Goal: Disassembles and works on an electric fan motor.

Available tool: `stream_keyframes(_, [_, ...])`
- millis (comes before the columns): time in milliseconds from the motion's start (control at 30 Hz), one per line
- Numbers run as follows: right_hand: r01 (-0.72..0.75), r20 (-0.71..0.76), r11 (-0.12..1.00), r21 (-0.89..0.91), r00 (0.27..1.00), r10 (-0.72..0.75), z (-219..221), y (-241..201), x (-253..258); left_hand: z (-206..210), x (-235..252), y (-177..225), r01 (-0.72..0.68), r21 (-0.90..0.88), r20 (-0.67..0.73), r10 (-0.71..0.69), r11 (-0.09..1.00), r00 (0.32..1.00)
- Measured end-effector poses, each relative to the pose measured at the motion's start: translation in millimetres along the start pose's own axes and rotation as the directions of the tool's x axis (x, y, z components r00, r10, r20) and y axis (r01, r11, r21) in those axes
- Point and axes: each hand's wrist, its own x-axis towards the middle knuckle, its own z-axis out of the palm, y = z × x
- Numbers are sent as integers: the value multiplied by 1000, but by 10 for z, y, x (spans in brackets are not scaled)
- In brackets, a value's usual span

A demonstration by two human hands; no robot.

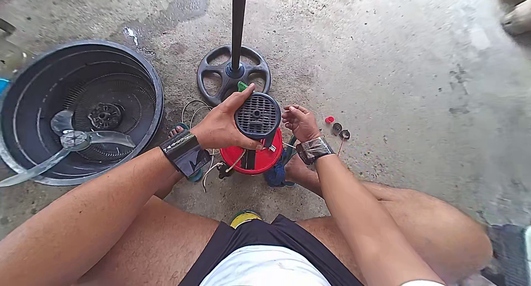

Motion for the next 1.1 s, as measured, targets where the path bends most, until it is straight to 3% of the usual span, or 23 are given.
stream_keyframes(67, [-104,160,994,-17,981,105,219,-132,-197,-15,-7,18,5,-52,9,-4,999,1000])
stream_keyframes(167, [-223,208,974,-43,951,227,592,-95,-469,-89,-12,23,52,-82,40,-49,995,998])
stream_keyframes(267, [-352,305,899,260,913,270,805,50,-619,-146,-31,35,121,35,10,-122,992,993])
stream_keyframes(333, [-443,457,803,398,855,245,845,151,-634,-164,-60,69,185,153,-71,-176,971,982])
stream_keyframes(433, [-433,567,710,555,822,58,987,357,-705,-135,-184,115,322,139,-167,-299,936,940])
stream_keyframes(500, [-337,509,701,629,860,-44,1116,451,-731,-120,-227,93,391,93,-237,-361,916,902])
stream_keyframes(567, [-271,436,710,650,898,-56,1248,478,-788,-95,-252,45,423,42,-302,-392,905,869])
stream_keyframes(733, [-140,452,778,613,869,-199,1251,497,-820,-70,-233,-122,366,-81,-393,-367,927,843])
stream_keyframes(867, [-38,335,794,607,918,-212,1286,322,-1013,-81,-376,-5,178,-295,-366,-283,939,886])
stream_keyframes(1100, [131,119,815,565,964,-237,1256,-242,-1443,-53,-588,158,-140,-409,-393,-36,902,919])
